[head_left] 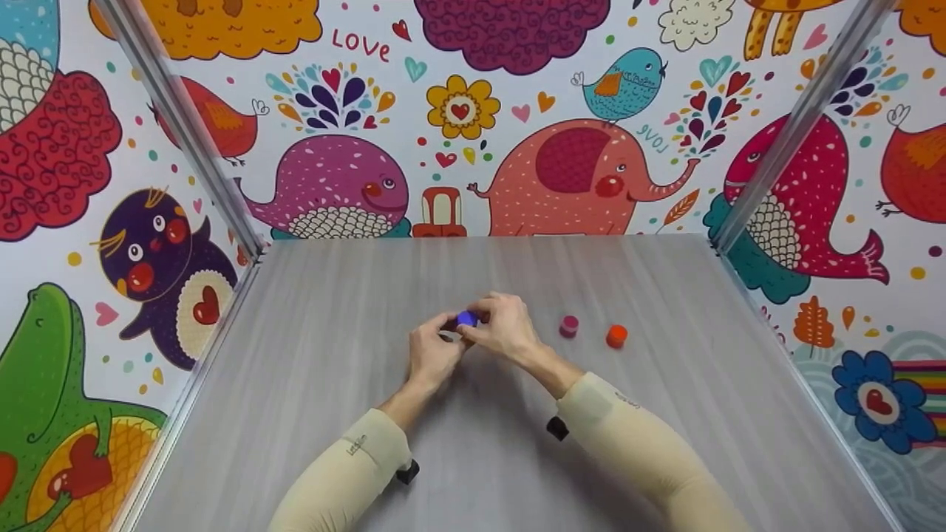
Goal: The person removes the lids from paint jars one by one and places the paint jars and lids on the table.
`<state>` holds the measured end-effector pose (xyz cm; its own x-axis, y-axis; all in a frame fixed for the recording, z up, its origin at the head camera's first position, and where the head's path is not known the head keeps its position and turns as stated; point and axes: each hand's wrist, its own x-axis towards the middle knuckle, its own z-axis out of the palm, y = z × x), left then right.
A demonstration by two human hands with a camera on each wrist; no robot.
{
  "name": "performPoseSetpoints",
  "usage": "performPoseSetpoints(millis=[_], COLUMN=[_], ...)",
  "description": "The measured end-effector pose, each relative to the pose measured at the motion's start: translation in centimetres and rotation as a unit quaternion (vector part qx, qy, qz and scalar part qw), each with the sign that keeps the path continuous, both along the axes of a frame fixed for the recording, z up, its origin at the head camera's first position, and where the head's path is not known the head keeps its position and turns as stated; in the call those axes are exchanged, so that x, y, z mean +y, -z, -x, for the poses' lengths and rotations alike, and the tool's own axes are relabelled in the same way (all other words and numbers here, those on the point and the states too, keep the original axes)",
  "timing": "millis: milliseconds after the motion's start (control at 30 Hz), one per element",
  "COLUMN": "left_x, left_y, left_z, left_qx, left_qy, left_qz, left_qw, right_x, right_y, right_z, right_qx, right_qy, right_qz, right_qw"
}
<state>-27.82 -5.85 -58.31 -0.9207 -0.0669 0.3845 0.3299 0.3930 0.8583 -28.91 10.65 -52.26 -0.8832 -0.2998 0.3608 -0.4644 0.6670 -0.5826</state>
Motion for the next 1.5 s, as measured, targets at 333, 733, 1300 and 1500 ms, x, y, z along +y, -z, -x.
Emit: performPoseSetpoints(millis=[333,733,1300,1500], left_x=[0.2,0.2,0.2,0.3], left_y=[-0.4,-1.3,-1.6,-1.8], left_z=[-0.4,-1.7,-2.9,-3.4], left_qx=[-0.014,0.010,0.032,0.032], left_qy=[0.028,0.050,0.100,0.119], left_qz=[-0.031,-0.042,-0.040,-0.045], left_qw=[0.9990,0.9978,0.9937,0.9913], right_x=[0.9,2.2,3.8,4.3], right_y=[-0.9,-1.8,-2.1,-2.4], right_z=[-0.7,-1.4,-2.1,-2.5], right_qx=[0.005,0.020,0.050,0.062], right_qy=[-0.018,-0.070,-0.151,-0.167], right_qz=[-0.008,-0.002,-0.013,-0.010], right_qw=[1.000,0.997,0.987,0.984])
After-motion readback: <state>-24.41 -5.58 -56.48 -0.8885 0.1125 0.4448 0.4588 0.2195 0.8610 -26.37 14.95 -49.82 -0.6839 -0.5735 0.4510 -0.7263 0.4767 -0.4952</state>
